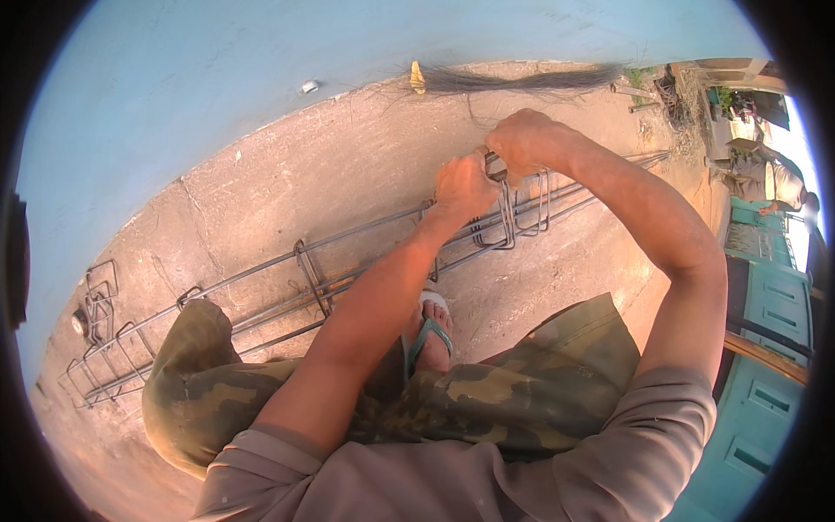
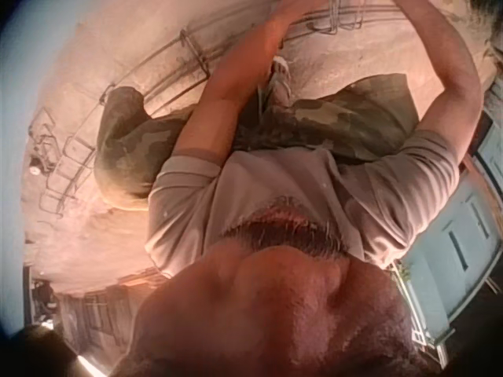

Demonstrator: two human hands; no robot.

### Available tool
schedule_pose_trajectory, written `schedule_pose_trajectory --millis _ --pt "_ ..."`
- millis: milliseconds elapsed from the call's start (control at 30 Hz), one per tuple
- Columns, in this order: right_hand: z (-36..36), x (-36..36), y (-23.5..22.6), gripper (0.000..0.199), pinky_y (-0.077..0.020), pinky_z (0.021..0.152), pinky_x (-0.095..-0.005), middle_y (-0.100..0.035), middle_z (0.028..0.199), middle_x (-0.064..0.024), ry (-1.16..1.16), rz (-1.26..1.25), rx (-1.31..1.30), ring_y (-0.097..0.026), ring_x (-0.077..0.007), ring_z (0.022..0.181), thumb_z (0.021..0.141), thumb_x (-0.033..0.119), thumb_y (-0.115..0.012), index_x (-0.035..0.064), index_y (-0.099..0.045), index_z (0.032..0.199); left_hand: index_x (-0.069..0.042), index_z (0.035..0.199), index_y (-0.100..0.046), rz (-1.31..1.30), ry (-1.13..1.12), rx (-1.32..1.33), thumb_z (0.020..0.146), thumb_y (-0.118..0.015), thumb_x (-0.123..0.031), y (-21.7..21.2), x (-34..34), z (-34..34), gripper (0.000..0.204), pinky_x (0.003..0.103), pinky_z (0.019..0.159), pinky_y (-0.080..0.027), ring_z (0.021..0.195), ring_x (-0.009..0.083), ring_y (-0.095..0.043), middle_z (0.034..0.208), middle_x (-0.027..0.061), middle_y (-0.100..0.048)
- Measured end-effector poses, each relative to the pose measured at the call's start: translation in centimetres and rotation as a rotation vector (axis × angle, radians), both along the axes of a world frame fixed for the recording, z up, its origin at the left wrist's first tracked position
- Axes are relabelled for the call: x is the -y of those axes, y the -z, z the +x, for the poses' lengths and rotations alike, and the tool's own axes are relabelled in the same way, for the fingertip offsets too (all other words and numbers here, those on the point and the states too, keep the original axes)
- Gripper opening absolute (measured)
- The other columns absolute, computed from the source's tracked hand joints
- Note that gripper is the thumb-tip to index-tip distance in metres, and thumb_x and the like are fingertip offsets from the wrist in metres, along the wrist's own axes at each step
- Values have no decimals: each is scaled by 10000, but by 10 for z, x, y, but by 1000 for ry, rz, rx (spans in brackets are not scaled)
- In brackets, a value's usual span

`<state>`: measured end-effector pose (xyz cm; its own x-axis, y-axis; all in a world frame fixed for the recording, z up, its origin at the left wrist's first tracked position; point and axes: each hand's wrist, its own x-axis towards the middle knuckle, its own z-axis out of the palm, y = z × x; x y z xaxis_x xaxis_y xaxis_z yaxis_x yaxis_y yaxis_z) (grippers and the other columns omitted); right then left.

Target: The person sits on the ground and ties a rebar cage using wire and pliers. They wrap wire around intersections of the rebar bars and twist it with pliers to secure the structure.

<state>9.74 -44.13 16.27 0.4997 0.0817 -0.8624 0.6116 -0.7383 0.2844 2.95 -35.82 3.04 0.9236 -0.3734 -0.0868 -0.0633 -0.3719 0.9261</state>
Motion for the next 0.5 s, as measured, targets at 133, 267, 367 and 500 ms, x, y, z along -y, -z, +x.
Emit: schedule_pose_trajectory --millis 133,267,367,500 --pt "-17 12 0 195 -506 856 -353 -697 819 -90 -727 424 559 -673 -229 866 839 175 -674 91 -701 1013 24 869 -624 -250 194 -402 642 -760 -168 3 -32 33 327 384 657 -519 665 250 -652 706 145 -658" --pt "2 13 7 173 -505 869 -356 -694 802 -103 -521 227 366 -673 -255 864 836 132 -646 91 -713 990 22 878 -635 -279 215 -402 650 -755 -190 0 -33 32 334 392 696 -526 704 269 -661 768 150 -672" --pt "20 -5 -1 139 -536 785 -401 -707 828 -130 -279 87 162 -679 -290 829 788 115 -669 61 -727 902 39 932 -659 -192 -160 -108 688 -772 -227 -8 -9 15 378 411 715 -535 748 318 -685 784 164 -691" --pt "25 -11 -17 120 -551 629 -422 -720 839 -173 -78 -28 -47 -696 -305 750 718 130 -704 21 -724 764 27 979 -685 -165 -169 -167 734 -792 -283 -22 18 5 410 449 734 -539 829 374 -697 839 209 -710"
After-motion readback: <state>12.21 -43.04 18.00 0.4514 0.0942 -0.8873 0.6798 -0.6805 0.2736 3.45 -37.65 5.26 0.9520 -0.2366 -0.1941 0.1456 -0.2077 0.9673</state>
